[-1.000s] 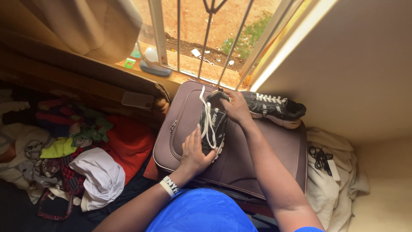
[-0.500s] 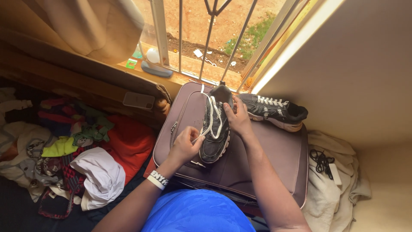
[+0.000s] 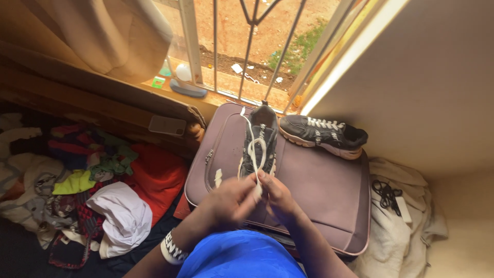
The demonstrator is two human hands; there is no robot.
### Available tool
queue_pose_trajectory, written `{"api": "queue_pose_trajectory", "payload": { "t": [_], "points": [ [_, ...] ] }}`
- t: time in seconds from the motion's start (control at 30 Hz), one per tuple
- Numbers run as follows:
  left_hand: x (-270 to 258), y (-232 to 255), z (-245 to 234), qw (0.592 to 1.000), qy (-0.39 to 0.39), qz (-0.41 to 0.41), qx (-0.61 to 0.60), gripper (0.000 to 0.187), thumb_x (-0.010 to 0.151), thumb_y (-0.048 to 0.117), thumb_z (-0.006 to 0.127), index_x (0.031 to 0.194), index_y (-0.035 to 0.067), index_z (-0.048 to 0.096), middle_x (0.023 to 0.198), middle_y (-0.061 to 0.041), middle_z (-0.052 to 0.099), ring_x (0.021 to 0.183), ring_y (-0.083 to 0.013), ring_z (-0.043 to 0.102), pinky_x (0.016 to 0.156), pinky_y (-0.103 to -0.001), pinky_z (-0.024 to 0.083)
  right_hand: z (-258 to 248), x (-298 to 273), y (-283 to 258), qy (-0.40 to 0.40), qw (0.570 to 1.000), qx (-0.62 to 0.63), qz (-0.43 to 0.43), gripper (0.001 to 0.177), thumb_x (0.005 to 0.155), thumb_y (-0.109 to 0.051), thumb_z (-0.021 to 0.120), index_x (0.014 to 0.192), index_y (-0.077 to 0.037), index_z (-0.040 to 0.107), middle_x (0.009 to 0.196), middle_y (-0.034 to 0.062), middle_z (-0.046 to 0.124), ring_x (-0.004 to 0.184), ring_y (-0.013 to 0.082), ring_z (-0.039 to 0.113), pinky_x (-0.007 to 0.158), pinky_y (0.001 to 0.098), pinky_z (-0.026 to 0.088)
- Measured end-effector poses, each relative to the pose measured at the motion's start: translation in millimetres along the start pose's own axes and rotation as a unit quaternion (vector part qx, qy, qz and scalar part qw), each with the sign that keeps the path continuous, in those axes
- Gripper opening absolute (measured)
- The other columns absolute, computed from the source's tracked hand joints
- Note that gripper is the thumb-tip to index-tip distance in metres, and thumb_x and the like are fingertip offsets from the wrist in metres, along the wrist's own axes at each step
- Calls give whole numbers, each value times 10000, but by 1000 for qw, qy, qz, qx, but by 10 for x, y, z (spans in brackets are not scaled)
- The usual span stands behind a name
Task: The person removes the laces from a black sneaker, then re-laces it by threading the laces through the eyelets and tying a knot. The second shoe remains unlaced on the suitcase.
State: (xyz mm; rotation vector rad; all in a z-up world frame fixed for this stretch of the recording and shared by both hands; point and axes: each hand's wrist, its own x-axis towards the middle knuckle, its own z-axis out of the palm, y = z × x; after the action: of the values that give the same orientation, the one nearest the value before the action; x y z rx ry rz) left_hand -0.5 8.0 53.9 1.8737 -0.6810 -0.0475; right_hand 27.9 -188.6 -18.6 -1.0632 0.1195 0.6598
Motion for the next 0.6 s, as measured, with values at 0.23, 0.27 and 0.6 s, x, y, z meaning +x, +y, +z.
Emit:
{"api": "queue_pose_trajectory", "payload": {
  "t": [0.23,0.27,0.6],
  "points": [
    [-161,-53,206,945,-305,-119,23,357,1011,340,497,891,27,621,721,-185,637,675,-378,624,661,-465,494,61,-418,-950,-39,963,152,-219,248,1105,-217,446,921,-78,538,723,-16,377,622,145,391,645,349,400],
    [-177,-142,210,942,-301,-146,20,339,1002,332,500,906,36,636,722,-172,650,676,-352,637,669,-448,502,9,-539,-1117,-29,960,141,-240,227,1108,-220,454,962,-80,557,715,-24,365,600,127,366,608,329,363],
    [-523,-1181,-133,941,-163,-293,53,319,968,324,537,926,40,676,682,-131,653,630,-234,618,635,-383,503,-588,-1473,-1952,7,892,112,-438,292,1234,-268,415,1120,-106,630,735,-42,340,596,76,339,596,228,333]
  ]
}}
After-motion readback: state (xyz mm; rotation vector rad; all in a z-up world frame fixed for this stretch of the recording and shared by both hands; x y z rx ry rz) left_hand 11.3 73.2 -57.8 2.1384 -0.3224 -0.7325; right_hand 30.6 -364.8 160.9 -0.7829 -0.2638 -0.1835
